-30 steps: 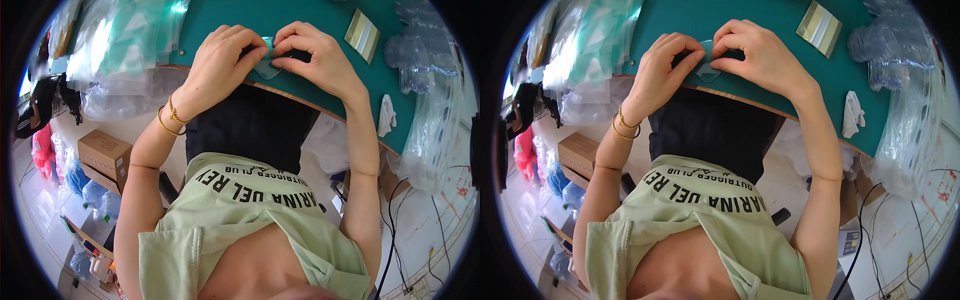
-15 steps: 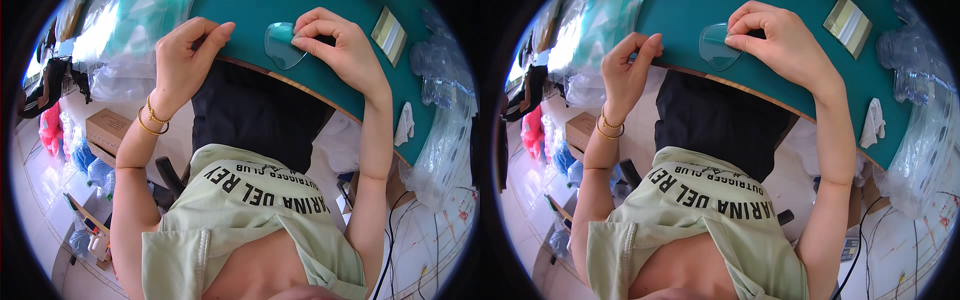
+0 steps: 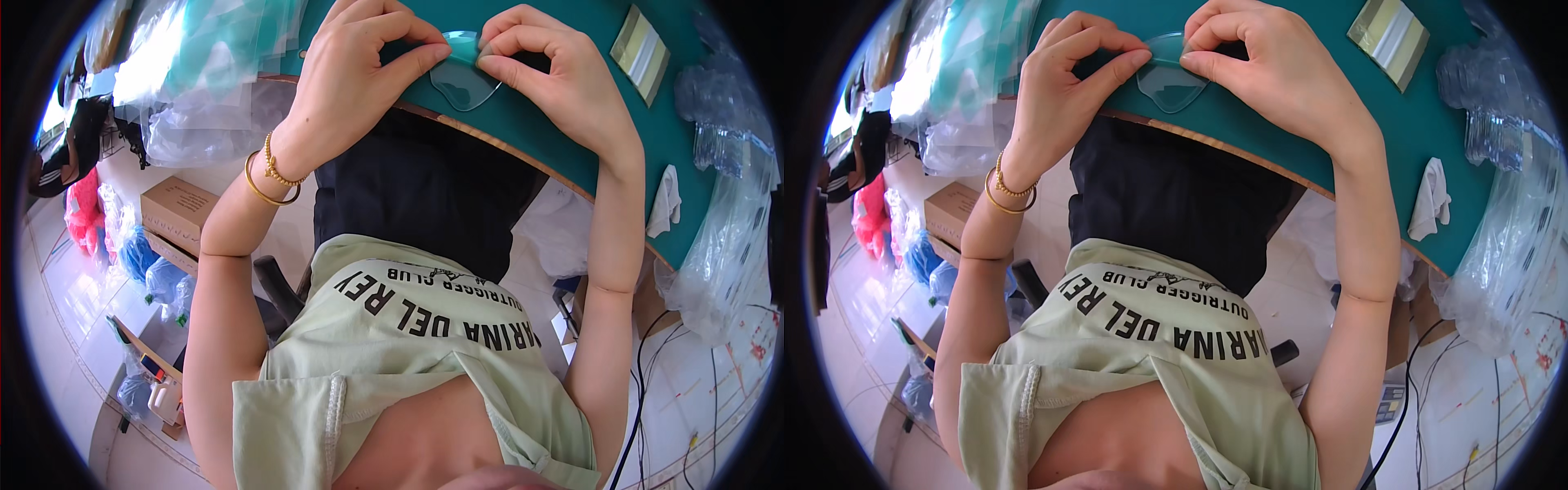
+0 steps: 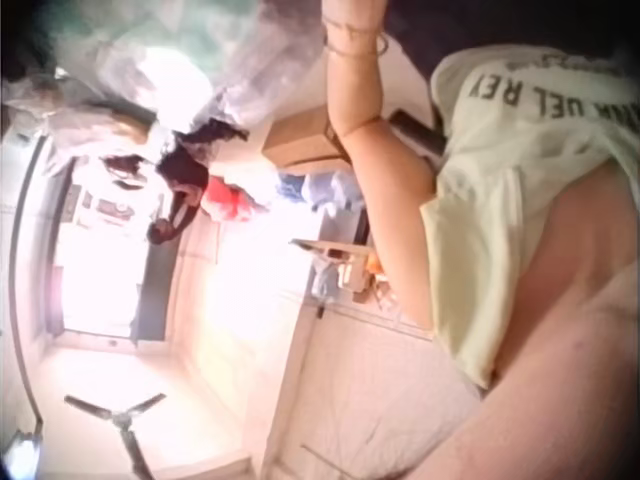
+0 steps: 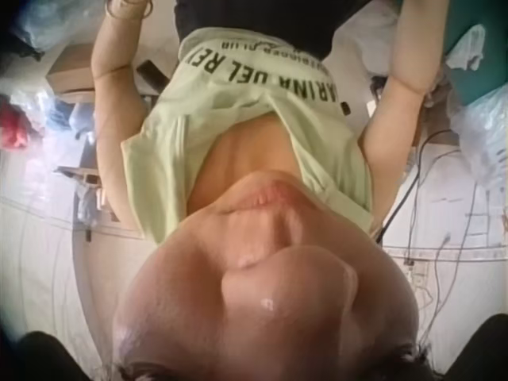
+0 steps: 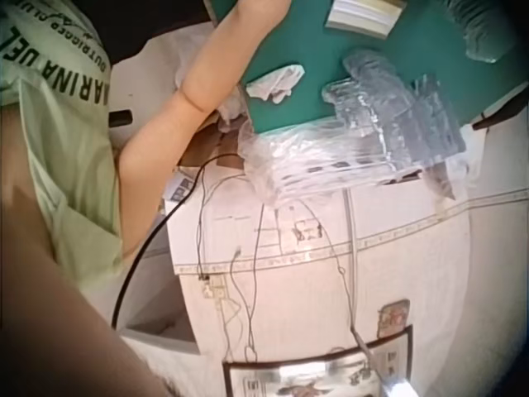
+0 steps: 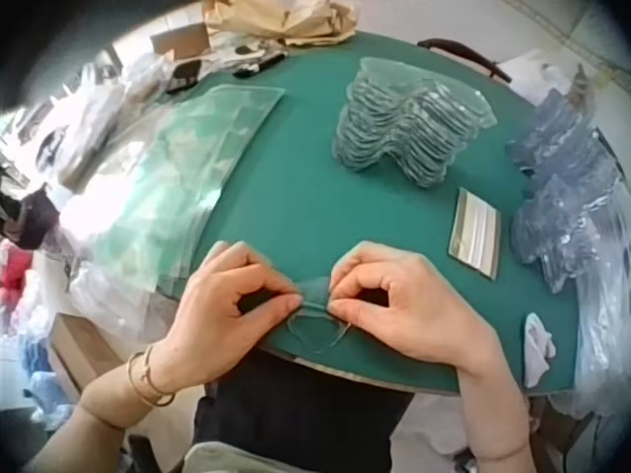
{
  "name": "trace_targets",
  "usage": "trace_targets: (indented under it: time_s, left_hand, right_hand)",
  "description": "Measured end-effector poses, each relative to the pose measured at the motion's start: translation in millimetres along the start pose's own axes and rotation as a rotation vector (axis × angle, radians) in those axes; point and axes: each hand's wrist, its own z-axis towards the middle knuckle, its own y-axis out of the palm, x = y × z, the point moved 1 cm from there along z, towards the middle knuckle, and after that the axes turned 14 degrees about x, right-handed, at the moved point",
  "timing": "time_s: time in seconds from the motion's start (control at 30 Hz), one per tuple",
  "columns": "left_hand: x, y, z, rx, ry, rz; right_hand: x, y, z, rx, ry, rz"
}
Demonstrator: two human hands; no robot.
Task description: Cleaning and inspecting plastic lenses at a production workstation.
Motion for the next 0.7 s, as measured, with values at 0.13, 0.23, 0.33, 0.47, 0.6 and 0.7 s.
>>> trace_targets:
  time_s: [0.13,0.23,0.33,0.47,0.6,0.7]
  left_hand:
    - [15,-2,11,-0.097,-0.209,-0.029]
    - [16,-1,14,-0.099,-0.222,-0.024]
    - [14,-2,11,-0.091,-0.265,-0.035]
    - [18,-1,14,-0.109,-0.335,-0.075]
    - [0,2,-9,0.110,-0.123,-0.103]
    - [0,0,-16,0.165,0.110,0.012]
  right_hand:
    - [1,-2,-1,-0.047,0.395,-0.311]
    - [11,-3,-6,0.023,0.010,-0.024]
    - [-26,10,18,-0.043,0.385,-0.310]
    - [11,-5,-9,0.045,0.036,-0.022]
    - [13,-4,-9,0.035,0.046,-0.021]
    - [12,-5,-10,0.035,0.038,-0.034]
